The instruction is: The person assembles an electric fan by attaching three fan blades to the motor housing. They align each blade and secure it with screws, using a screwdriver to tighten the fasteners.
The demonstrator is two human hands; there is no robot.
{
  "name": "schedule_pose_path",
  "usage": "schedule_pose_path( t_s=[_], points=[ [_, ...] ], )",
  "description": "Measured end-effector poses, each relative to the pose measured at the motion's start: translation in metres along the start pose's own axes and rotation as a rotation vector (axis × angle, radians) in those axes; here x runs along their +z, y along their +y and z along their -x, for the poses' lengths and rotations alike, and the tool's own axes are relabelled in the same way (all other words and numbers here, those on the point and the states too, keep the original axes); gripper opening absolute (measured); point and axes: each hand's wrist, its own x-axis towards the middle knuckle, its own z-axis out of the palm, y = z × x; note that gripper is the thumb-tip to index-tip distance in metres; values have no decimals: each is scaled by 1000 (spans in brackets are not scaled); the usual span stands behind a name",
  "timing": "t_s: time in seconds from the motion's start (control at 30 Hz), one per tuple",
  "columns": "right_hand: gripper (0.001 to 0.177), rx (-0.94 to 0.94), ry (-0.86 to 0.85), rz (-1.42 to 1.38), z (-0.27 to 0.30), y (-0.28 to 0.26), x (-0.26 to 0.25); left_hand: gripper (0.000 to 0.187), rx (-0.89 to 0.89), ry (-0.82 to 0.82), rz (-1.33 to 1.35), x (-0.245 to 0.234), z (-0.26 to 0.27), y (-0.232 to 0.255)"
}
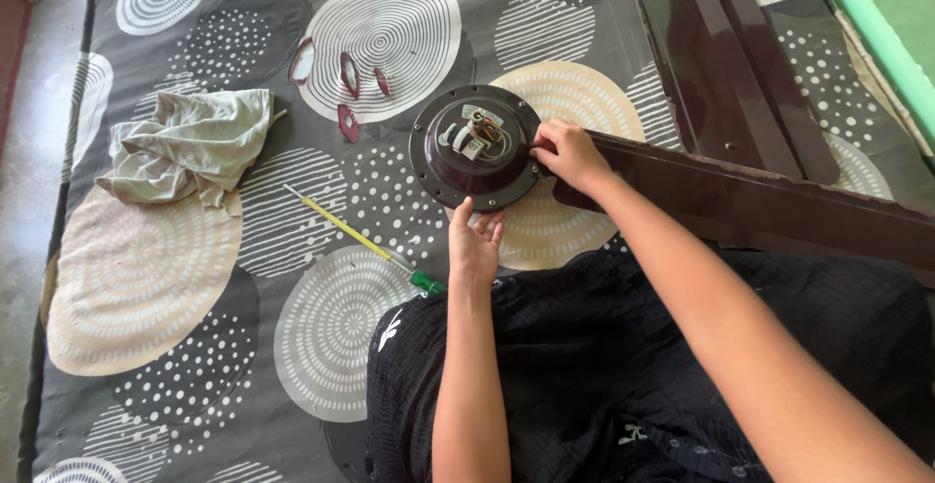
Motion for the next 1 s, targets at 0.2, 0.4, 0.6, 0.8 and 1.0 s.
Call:
schedule_pose_path(
  t_s=[0.2,0.4,0.6,0.8,1.0],
  points=[
    [17,-57,17,-95,4,7,1,70,2,5,-7,0,4,0],
    [18,-93,85,-99,10,7,-2,67,9,24,0,-4,-4,-4],
    [18,-15,97,-75,8,-6,-2,65,18,22,-14,-7,-8,-5],
    [13,-140,-37,36,-5,-2,-15,64,22,34,-14,-8,-9,-5],
    [15,-175,-253,175,-25,3,-25,65,13,11,8,-2,-3,-2]
  ],
)
